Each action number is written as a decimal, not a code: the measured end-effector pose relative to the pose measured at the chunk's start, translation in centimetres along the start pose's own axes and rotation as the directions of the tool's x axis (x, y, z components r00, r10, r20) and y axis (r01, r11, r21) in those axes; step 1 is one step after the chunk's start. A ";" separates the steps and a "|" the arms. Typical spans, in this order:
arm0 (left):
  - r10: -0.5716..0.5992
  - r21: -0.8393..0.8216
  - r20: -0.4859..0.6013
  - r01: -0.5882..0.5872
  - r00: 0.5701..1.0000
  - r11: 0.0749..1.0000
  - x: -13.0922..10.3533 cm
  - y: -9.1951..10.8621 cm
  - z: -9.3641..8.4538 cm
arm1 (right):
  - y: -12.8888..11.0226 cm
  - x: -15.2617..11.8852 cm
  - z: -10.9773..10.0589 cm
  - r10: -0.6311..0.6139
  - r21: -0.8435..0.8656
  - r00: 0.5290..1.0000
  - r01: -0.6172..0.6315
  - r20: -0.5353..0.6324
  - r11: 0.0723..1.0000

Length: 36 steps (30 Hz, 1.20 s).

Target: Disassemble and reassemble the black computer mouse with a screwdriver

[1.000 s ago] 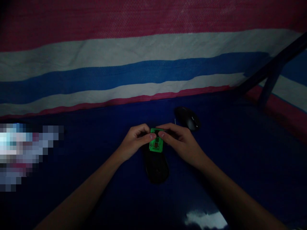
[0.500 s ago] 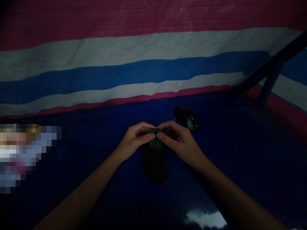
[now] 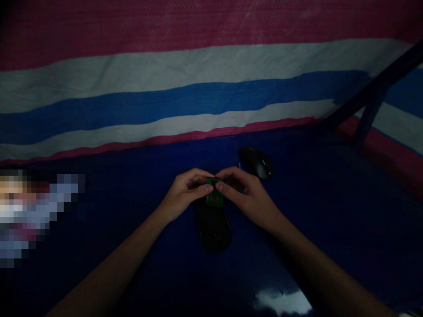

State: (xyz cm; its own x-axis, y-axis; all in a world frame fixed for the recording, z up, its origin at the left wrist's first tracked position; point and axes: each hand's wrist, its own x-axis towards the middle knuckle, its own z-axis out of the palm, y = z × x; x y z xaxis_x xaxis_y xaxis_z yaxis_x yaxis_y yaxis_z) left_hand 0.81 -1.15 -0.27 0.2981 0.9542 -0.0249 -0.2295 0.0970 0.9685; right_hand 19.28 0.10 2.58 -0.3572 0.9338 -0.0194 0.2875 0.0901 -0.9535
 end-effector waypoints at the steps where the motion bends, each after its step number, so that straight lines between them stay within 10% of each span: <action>1: -0.005 -0.002 -0.007 0.005 1.000 1.000 0.0 0.1 0.0 | 0.0 0.0 0.0 -0.002 -0.002 1.000 0.002 -0.007 1.000; 36: 0.044 -0.009 -0.021 -0.044 0.999 0.999 0.0 0.3 0.0 | 0.2 -0.4 0.2 -0.197 -0.081 0.979 0.192 -0.057 0.978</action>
State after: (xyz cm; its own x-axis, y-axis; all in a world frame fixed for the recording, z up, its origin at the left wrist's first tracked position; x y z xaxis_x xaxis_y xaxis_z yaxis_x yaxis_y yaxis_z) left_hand 0.76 -1.18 0.05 0.2677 0.9634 0.0126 -0.2509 0.0571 0.9663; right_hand 19.28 -0.33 2.32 -0.3559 0.9159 0.1857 0.2842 0.2954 -0.9121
